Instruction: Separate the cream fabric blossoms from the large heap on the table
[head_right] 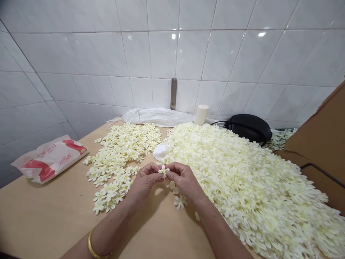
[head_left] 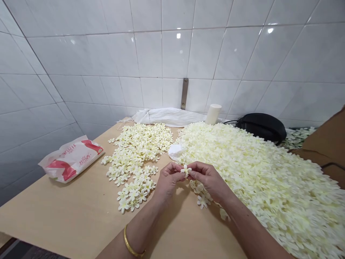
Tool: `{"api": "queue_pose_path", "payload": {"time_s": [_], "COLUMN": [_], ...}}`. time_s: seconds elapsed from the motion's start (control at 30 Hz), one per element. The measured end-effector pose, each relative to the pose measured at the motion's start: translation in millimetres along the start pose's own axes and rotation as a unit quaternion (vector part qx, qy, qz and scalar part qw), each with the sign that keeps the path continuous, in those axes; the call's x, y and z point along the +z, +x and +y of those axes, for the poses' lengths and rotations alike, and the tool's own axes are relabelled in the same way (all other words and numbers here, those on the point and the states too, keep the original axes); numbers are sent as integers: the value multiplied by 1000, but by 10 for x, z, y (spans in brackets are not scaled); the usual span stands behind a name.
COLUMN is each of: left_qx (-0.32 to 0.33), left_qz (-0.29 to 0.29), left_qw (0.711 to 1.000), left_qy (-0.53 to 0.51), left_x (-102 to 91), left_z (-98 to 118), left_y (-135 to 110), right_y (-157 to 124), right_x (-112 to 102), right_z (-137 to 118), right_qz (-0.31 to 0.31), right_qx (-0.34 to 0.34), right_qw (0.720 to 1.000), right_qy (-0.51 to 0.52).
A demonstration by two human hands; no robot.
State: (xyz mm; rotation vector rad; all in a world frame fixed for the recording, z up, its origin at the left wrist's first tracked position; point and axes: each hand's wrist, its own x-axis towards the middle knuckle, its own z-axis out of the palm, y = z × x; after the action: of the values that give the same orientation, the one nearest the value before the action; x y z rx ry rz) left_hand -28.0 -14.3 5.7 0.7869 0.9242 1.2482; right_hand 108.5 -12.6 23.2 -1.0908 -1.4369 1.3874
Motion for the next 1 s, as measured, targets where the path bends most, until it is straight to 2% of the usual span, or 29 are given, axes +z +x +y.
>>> {"api": "queue_pose_path", "payload": {"time_s": [0.1,0.2,0.43,0.63,0.83,1.0], "left_qx": [18,16,-62,-23,-32,-65], "left_qz": [9,12,-40,-46,-27,-36], "left_qw": [1000,999,997,999,997,993], "left_qy": [25,34,-33,-8,-61,-89], "left_x": [10,33,51,27,51,47], "left_z": [14,22,14,-29,-14,27], "left_y": [-23,-42,-21,-15,-30,-33], "right_y": [2,1,-1,22,-2,-16], "right_x": [7,29,61,59,17,4], "right_z": [33,69,55,85,7,-44], "right_qz": [-10,6,69,115,20,23], "right_qx": [9,-15,-46,-51,-57,-59], "right_qw": [1000,1000,992,974,994,997], "right_qy": [28,14,-96,-187,-93,-51]}}
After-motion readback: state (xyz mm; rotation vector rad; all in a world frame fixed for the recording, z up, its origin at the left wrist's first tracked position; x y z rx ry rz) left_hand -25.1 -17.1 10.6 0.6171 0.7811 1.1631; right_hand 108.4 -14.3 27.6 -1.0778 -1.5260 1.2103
